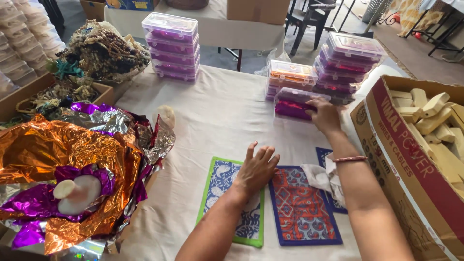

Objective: The person wipes a small wooden block with a white cloth on a table. They then pick up another wooden block from a cardboard box and wipe it thoroughly with the cloth, turning it over to clean all sides.

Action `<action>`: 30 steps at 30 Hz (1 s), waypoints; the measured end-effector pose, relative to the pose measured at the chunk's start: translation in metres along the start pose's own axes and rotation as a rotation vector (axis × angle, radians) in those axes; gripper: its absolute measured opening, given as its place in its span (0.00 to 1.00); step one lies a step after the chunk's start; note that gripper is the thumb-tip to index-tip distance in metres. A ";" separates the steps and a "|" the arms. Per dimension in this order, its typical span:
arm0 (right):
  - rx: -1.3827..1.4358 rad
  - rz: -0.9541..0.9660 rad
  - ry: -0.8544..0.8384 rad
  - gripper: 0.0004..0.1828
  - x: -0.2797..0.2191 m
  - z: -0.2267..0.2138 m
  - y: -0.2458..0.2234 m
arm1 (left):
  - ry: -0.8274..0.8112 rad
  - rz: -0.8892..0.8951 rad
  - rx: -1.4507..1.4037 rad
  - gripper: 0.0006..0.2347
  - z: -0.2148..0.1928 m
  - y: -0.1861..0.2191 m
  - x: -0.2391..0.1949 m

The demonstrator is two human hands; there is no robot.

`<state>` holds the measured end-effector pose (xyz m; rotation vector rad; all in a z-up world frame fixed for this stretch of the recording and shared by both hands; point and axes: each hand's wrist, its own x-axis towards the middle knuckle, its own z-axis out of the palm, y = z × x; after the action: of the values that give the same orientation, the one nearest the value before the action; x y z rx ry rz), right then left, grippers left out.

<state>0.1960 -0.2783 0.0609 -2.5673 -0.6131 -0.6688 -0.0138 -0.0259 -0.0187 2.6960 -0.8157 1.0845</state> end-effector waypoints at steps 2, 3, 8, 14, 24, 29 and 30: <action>-0.097 0.011 -0.059 0.18 0.005 0.005 -0.009 | -0.005 -0.007 -0.013 0.22 0.003 -0.002 0.002; -0.194 0.025 -0.122 0.18 0.006 0.008 -0.013 | -0.015 -0.017 -0.028 0.22 0.004 -0.001 0.001; -0.156 0.186 -0.370 0.18 0.021 0.017 -0.011 | -0.027 -0.042 -0.040 0.21 0.000 -0.001 0.001; -0.060 0.421 -0.541 0.17 0.037 0.028 0.008 | -0.038 -0.054 -0.049 0.21 0.001 -0.001 0.002; -0.336 0.179 -0.355 0.15 0.047 0.081 0.034 | -0.069 -0.076 -0.056 0.22 0.000 -0.001 0.002; -0.391 0.397 -0.425 0.29 0.058 0.068 -0.033 | -0.066 -0.078 -0.047 0.22 -0.003 -0.001 0.003; -0.401 0.502 -0.470 0.38 0.057 0.057 -0.057 | -0.070 -0.079 -0.047 0.22 -0.004 -0.001 0.003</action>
<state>0.2318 -0.1864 0.0618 -3.1010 0.0669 -0.0088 -0.0145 -0.0252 -0.0136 2.7157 -0.7291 0.9468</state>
